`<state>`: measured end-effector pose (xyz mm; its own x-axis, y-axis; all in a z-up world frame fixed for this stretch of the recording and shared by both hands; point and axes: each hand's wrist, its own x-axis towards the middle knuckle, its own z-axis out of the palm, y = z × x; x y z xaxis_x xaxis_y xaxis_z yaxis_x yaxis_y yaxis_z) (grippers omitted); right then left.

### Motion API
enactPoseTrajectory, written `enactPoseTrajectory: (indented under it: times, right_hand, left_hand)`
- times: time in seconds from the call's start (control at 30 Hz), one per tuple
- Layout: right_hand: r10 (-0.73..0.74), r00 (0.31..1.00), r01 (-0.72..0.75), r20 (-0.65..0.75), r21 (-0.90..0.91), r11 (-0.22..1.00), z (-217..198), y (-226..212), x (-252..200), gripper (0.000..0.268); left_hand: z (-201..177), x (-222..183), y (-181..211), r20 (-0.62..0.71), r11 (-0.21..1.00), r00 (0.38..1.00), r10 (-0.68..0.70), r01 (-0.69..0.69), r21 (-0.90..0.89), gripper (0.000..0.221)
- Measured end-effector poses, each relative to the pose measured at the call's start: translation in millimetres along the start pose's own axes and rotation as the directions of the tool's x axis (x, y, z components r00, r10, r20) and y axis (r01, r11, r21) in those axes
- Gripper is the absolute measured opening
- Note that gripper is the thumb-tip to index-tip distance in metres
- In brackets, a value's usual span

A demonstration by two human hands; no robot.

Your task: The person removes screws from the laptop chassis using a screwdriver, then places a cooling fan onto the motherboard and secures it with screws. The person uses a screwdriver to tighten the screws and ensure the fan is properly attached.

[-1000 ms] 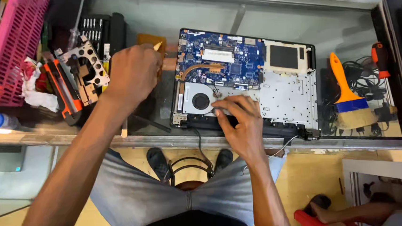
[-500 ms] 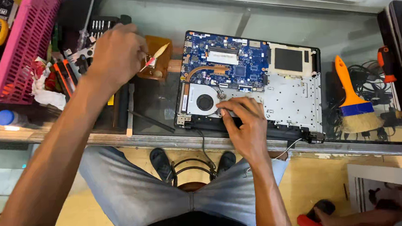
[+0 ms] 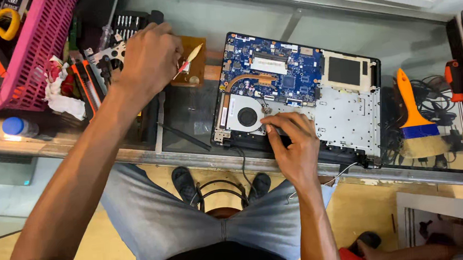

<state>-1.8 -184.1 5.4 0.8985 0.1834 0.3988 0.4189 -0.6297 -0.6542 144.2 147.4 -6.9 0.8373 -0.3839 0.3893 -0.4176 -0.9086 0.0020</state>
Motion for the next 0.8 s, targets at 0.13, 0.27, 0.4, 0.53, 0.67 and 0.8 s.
enactPoseTrajectory:
  times: [0.13, 0.27, 0.4, 0.53, 0.67, 0.8]
  right_hand:
    - [-0.033, 0.999, 0.033, -0.009, -0.035, 0.999, 2, 5, 0, 0.013]
    - [0.007, 1.0, -0.007, 0.006, 0.006, 1.0, 6, 11, -6, 0.013]
    - [-0.043, 0.998, 0.043, -0.036, -0.005, 0.999, 4, 8, -1, 0.013]
    - [-0.003, 0.997, 0.004, -0.079, 0.023, 1.0, 6, 8, 1, 0.014]
    - [-0.056, 0.993, 0.06, -0.1, 0.04, 0.997, 9, 26, -8, 0.015]
    - [-0.062, 0.997, 0.063, -0.043, 0.004, 0.998, 13, 28, -10, 0.016]
  left_hand:
    - [-3, 4, 4, 0.021, 0.996, 0.998, 0.058, -0.059, 0.066, 0.01]
    - [-12, 7, 10, 0.138, 0.986, 0.989, 0.059, -0.079, 0.147, 0.019]
    - [-2, 8, 4, 0.132, 0.944, 0.981, 0.144, -0.176, 0.278, 0.005]
    - [3, 5, 0, 0.096, 0.865, 0.963, 0.252, -0.269, 0.423, 0.009]
    - [20, -3, -11, 0.036, 0.845, 0.962, 0.272, -0.257, 0.469, 0.012]
    - [36, -14, -29, 0.03, 0.905, 0.983, 0.182, -0.18, 0.386, 0.014]
